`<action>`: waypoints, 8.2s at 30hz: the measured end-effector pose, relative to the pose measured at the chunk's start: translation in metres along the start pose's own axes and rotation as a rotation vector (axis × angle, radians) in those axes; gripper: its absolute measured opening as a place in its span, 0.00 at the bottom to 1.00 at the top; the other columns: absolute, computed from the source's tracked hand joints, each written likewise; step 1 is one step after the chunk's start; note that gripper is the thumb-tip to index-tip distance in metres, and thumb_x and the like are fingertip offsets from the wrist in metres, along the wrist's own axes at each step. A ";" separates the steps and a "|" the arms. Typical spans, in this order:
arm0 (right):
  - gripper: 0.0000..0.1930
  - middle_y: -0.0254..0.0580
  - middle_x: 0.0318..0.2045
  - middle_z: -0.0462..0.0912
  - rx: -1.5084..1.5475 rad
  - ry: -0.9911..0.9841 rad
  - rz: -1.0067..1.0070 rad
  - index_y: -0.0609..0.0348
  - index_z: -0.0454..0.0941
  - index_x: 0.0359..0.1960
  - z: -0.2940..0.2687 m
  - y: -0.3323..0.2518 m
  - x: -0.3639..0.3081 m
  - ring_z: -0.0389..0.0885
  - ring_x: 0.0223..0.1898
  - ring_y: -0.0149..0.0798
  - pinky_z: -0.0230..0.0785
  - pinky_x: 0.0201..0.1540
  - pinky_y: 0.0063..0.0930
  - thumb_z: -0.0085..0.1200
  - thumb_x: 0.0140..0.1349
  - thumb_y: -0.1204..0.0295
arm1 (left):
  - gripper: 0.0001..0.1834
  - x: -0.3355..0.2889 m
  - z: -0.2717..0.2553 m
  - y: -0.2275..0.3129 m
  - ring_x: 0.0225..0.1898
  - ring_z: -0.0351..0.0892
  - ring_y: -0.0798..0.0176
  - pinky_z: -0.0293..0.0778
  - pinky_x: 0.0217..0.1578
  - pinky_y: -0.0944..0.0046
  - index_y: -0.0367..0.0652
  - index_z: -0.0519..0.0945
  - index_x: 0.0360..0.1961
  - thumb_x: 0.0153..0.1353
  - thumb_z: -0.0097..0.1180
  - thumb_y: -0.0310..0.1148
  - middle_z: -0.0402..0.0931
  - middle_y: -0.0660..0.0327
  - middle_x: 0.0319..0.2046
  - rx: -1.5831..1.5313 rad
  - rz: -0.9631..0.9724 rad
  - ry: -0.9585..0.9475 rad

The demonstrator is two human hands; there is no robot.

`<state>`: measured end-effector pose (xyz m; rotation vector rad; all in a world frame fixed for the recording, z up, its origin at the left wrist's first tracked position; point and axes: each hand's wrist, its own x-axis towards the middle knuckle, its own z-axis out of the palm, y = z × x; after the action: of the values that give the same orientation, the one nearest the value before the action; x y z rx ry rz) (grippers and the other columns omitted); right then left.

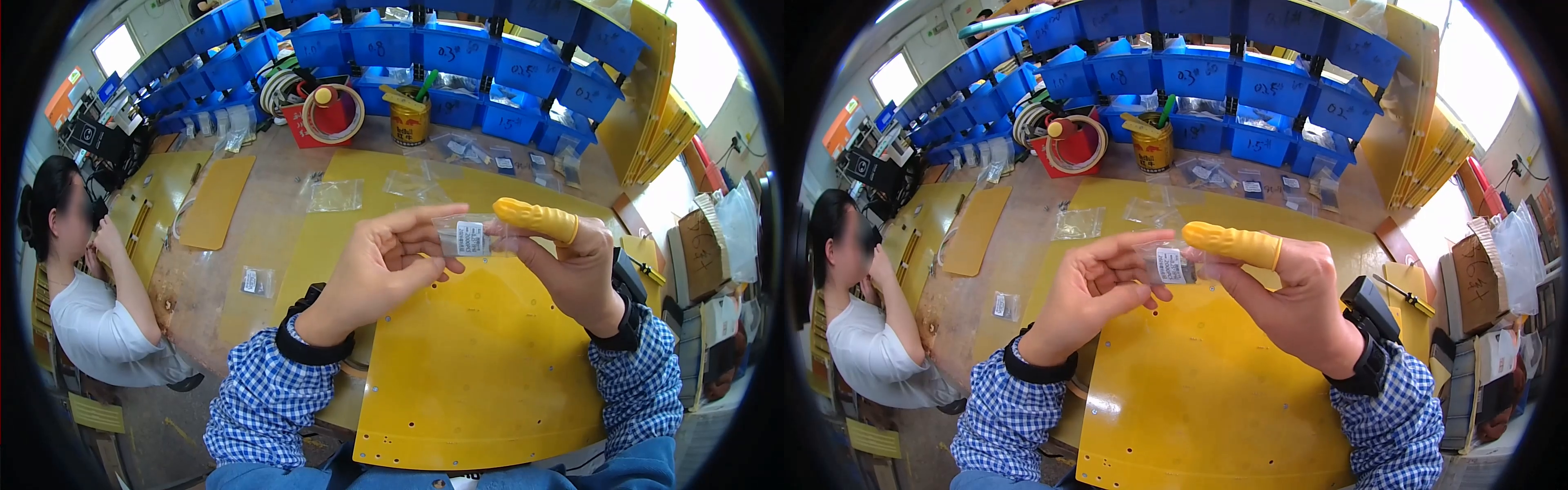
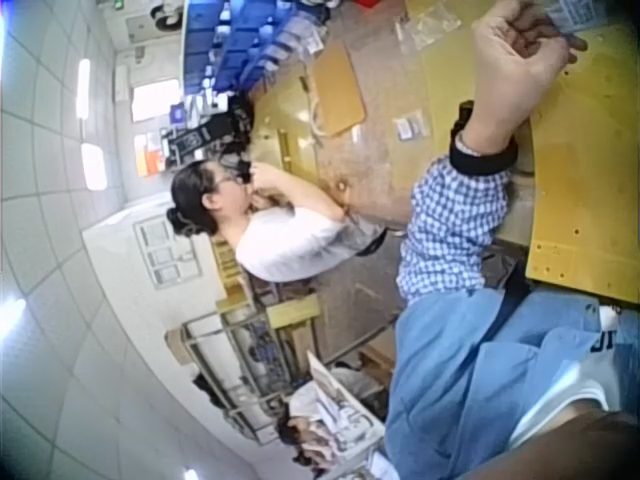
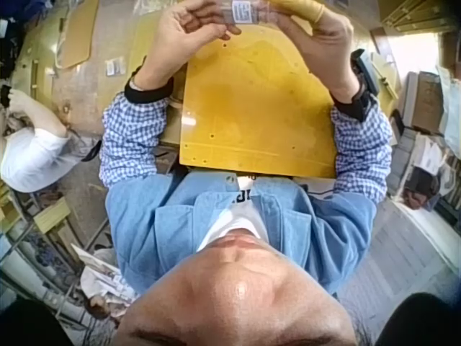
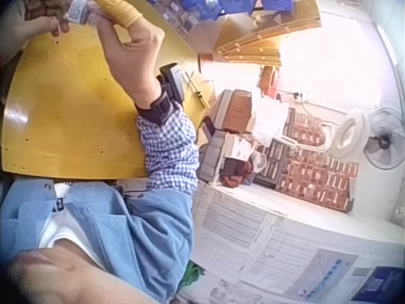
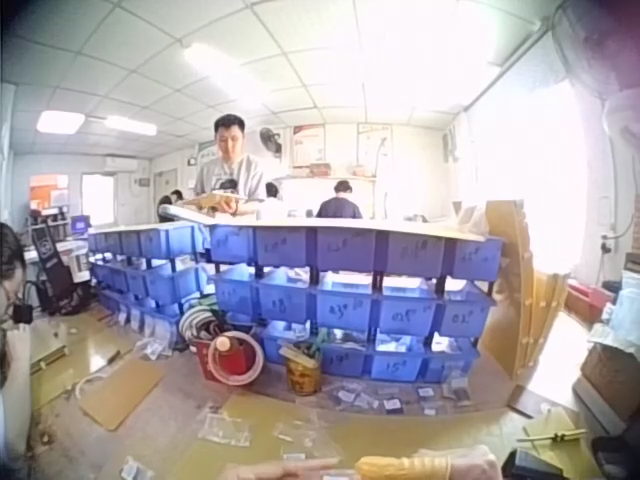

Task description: The person uses a screwdriver to press into holes on a yellow board, turns the board over, and then removes a metal component from a small plastic bag to press it into the board by hand.

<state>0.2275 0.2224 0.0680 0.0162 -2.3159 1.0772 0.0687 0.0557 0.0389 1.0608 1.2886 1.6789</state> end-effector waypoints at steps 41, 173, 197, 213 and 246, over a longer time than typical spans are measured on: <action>0.13 0.35 0.20 0.78 -0.268 -0.025 -0.199 0.58 0.85 0.38 0.007 0.007 -0.002 0.72 0.24 0.38 0.60 0.32 0.32 0.66 0.49 0.81 | 0.06 -0.007 0.017 0.002 0.31 0.80 0.73 0.75 0.31 0.73 0.31 0.81 0.38 0.59 0.62 0.21 0.81 0.60 0.33 0.472 -0.030 -0.030; 0.09 0.43 0.31 0.83 0.042 -0.051 0.018 0.65 0.80 0.32 0.010 -0.016 0.015 0.84 0.34 0.36 0.75 0.37 0.26 0.61 0.49 0.88 | 0.06 0.000 -0.022 0.014 0.37 0.86 0.63 0.81 0.38 0.70 0.29 0.84 0.39 0.61 0.60 0.19 0.83 0.53 0.35 0.035 -0.064 -0.014; 0.05 0.36 0.35 0.87 -0.180 -0.366 -0.177 0.55 0.84 0.33 0.017 0.000 0.000 0.83 0.31 0.32 0.73 0.34 0.21 0.56 0.57 0.75 | 0.08 0.021 -0.041 -0.026 0.33 0.85 0.62 0.78 0.34 0.71 0.29 0.84 0.38 0.59 0.56 0.15 0.81 0.51 0.35 0.396 0.102 0.073; 0.05 0.31 0.36 0.85 -0.402 -0.513 -0.430 0.51 0.82 0.31 0.027 0.005 0.005 0.82 0.32 0.28 0.69 0.36 0.19 0.56 0.53 0.74 | 0.07 0.019 -0.041 -0.032 0.31 0.83 0.64 0.77 0.31 0.72 0.30 0.84 0.38 0.59 0.58 0.16 0.81 0.53 0.32 0.371 0.119 0.105; 0.06 0.30 0.38 0.85 -0.522 -0.449 -0.305 0.49 0.83 0.32 0.036 -0.004 0.005 0.81 0.33 0.29 0.69 0.35 0.22 0.59 0.51 0.72 | 0.08 0.020 -0.044 -0.035 0.28 0.81 0.64 0.73 0.30 0.69 0.33 0.86 0.36 0.54 0.62 0.17 0.83 0.54 0.27 0.454 0.204 0.105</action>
<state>0.2064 0.1957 0.0553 0.4313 -2.8089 0.3166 0.0233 0.0655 0.0012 1.4218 1.7325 1.6443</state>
